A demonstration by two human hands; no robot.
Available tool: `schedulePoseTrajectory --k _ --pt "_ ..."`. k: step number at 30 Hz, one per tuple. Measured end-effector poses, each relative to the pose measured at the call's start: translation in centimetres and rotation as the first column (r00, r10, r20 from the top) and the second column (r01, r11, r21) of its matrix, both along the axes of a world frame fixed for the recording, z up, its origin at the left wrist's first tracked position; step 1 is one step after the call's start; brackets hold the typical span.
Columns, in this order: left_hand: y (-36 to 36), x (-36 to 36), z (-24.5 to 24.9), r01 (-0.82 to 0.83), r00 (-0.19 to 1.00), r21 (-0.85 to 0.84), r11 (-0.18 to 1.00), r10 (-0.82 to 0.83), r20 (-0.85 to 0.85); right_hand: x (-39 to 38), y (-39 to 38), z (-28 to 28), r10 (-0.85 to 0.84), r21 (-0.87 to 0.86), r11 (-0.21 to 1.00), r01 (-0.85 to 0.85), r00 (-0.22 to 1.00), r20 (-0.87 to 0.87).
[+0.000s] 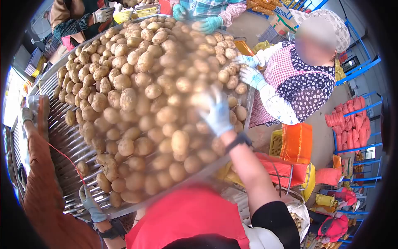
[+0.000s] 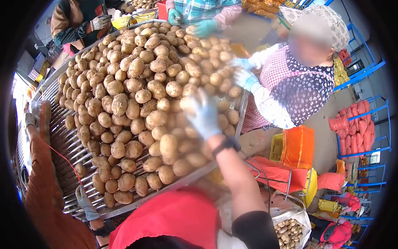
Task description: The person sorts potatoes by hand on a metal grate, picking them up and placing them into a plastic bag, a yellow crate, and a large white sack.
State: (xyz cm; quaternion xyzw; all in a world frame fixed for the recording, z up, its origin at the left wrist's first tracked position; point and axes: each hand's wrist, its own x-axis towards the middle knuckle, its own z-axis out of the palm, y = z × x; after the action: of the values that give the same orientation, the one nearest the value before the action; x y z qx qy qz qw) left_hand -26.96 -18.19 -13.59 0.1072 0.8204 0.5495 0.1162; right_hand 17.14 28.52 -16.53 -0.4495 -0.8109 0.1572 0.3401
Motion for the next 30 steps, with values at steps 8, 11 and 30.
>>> schedulePoseTrajectory --k 8,11,30 --pt "4.7 8.3 1.2 0.083 0.895 0.247 0.965 -0.181 0.407 -1.3 4.9 2.4 -0.225 0.115 0.974 0.197 0.908 0.354" --pt "5.2 8.9 1.0 0.211 0.936 0.083 0.974 -0.226 0.270 -5.6 -6.9 4.5 0.286 0.163 0.925 -0.344 0.910 0.300" --pt "7.7 9.9 0.6 0.010 0.973 0.115 0.993 -0.036 0.226 -4.6 8.2 -3.2 -0.065 0.287 0.957 -0.038 0.938 0.341"
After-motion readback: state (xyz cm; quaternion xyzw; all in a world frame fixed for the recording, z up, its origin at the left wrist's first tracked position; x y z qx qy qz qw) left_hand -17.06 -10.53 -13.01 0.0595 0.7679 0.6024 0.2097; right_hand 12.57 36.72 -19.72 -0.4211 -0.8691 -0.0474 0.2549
